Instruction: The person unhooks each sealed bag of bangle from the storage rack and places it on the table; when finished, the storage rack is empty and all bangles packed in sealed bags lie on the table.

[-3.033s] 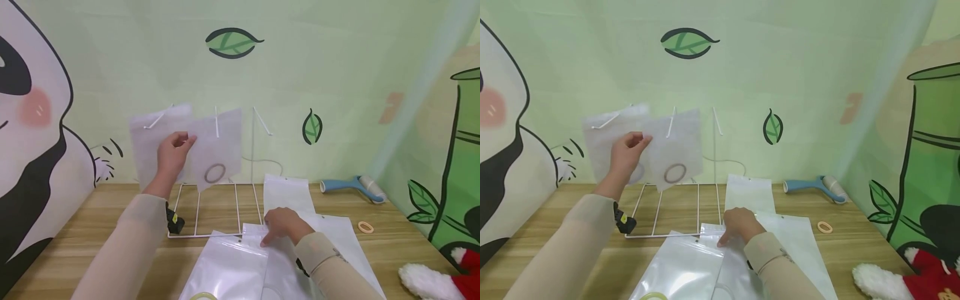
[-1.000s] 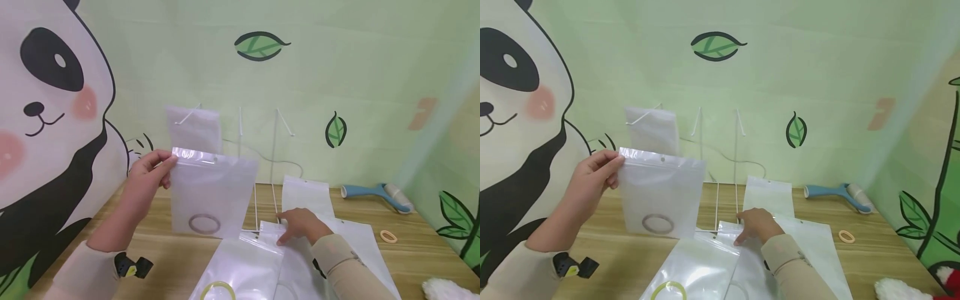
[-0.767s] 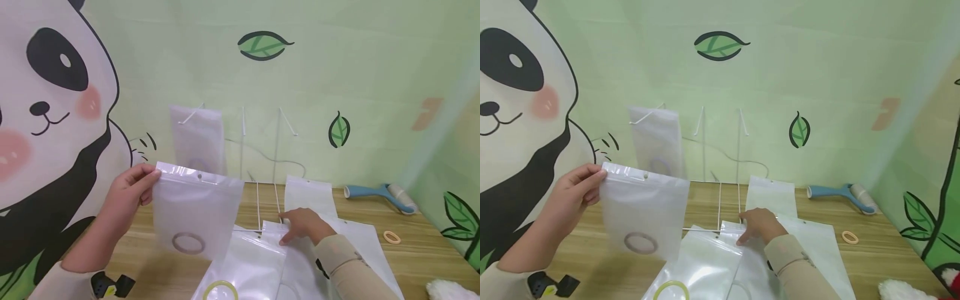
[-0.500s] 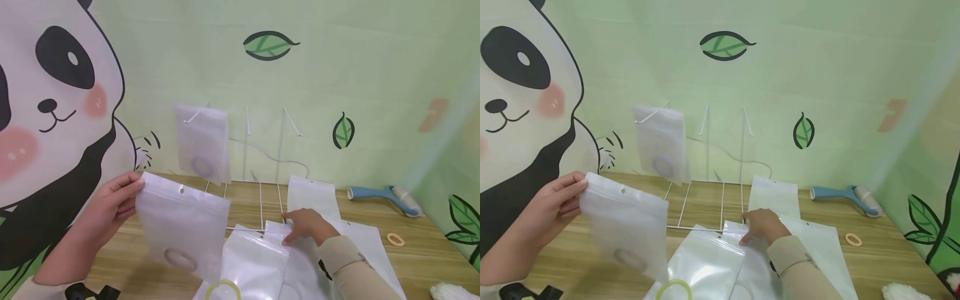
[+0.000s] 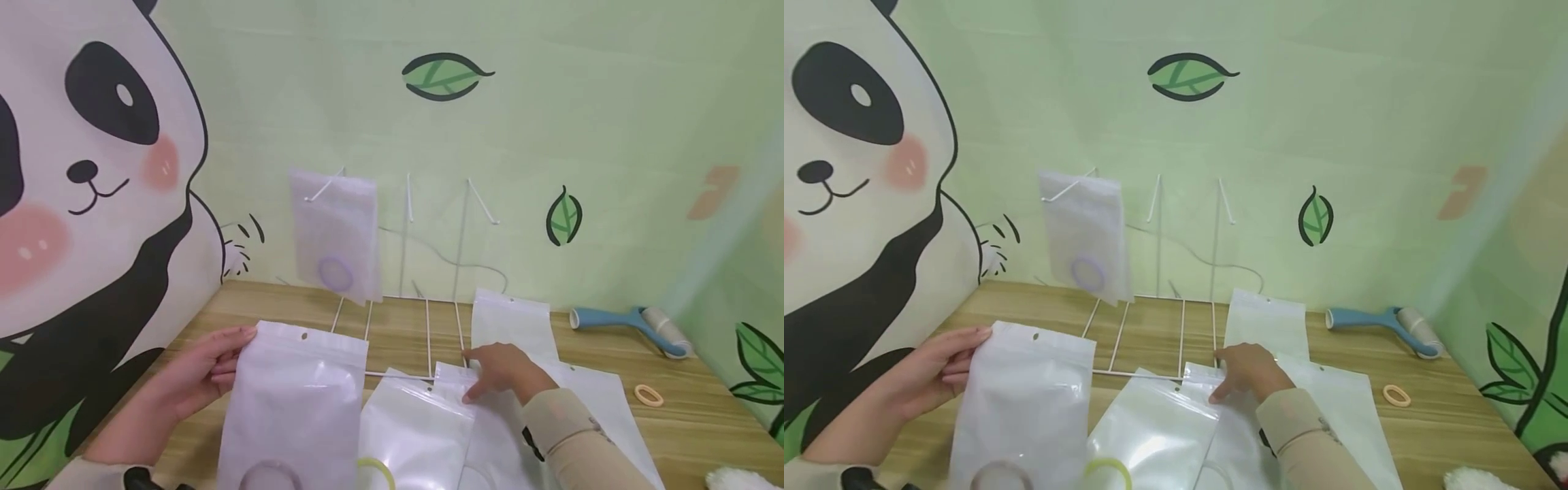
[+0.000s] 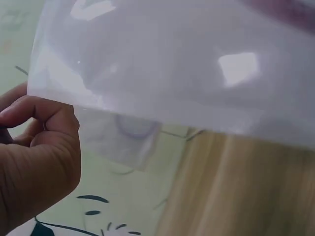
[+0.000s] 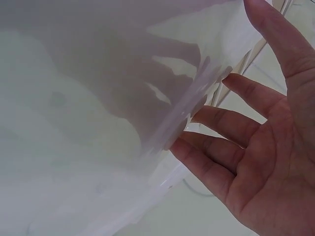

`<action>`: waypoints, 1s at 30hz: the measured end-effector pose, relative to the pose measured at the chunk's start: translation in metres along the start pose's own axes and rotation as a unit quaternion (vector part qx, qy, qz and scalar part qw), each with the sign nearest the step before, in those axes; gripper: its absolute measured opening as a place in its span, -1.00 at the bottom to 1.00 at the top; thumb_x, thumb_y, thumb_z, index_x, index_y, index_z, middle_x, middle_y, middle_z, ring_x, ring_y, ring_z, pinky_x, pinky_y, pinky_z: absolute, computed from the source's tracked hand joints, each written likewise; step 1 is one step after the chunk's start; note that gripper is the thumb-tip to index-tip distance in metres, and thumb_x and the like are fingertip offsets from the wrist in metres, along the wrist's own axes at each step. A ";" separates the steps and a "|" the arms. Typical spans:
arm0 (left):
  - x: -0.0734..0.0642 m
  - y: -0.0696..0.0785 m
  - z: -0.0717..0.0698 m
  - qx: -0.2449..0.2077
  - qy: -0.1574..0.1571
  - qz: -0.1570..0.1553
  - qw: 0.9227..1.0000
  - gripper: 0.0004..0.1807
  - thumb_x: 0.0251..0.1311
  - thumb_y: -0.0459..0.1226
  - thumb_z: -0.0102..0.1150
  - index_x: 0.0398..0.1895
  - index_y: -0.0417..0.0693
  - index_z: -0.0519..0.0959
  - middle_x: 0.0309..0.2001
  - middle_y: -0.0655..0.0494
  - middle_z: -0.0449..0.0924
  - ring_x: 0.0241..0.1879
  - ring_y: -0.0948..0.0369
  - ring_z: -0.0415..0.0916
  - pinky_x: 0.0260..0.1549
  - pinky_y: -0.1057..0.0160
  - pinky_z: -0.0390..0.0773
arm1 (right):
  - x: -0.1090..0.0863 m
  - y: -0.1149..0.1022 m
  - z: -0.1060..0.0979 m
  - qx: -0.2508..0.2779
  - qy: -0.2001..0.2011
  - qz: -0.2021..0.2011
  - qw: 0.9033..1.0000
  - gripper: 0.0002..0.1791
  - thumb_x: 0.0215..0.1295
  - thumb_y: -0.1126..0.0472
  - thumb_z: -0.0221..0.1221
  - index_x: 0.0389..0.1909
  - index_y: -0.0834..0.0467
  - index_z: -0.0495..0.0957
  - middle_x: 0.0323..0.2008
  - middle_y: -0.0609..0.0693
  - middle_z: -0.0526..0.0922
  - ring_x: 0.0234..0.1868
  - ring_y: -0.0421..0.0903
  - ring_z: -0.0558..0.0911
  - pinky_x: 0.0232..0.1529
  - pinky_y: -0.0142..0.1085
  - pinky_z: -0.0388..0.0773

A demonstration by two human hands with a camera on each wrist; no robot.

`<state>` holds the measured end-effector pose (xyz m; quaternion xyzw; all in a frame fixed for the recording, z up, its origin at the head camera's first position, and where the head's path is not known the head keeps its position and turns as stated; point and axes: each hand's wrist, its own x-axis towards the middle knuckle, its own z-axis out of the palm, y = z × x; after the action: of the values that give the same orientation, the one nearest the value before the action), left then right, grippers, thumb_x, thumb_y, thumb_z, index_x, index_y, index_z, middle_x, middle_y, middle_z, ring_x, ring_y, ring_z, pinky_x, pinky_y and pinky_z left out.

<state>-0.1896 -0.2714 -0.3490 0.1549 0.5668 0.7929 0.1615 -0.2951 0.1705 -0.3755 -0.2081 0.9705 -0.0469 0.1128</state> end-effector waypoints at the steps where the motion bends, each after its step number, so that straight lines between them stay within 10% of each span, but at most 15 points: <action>1: 0.003 -0.004 -0.002 0.000 0.012 -0.006 1.000 -0.63 0.58 -0.30 -0.25 -0.35 0.06 0.55 -0.62 0.21 -0.09 -0.64 0.31 -0.17 -0.63 0.47 -0.04 | 0.000 0.000 0.001 -0.001 -0.001 0.000 1.000 -0.12 -0.13 -0.10 0.54 0.27 0.15 0.52 0.17 0.19 0.60 0.22 0.25 0.51 0.23 0.12 0.39; 21: 0.046 -0.051 -0.010 0.110 0.170 -0.079 0.976 -0.82 0.54 -0.27 -0.18 -0.25 -0.09 0.41 -0.56 0.27 0.23 -0.59 0.41 0.18 -0.59 0.51 0.29 | 0.002 0.004 0.005 -0.006 0.002 -0.002 1.000 -0.11 -0.14 -0.11 0.54 0.27 0.14 0.52 0.16 0.18 0.61 0.20 0.23 0.53 0.21 0.10 0.41; 30: 0.057 -0.054 -0.009 0.210 0.207 -0.120 0.948 -0.60 0.49 -0.20 -0.07 0.13 -0.41 0.38 -0.21 0.03 0.48 -0.50 0.34 0.28 -0.50 0.43 0.39 | 0.002 0.003 0.004 -0.006 0.004 -0.003 1.000 -0.11 -0.13 -0.10 0.54 0.28 0.14 0.52 0.17 0.17 0.60 0.22 0.23 0.52 0.22 0.10 0.40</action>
<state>-0.2408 -0.2379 -0.3995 -0.0512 0.7556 0.6455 0.0985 -0.2969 0.1721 -0.3799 -0.2117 0.9705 -0.0425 0.1076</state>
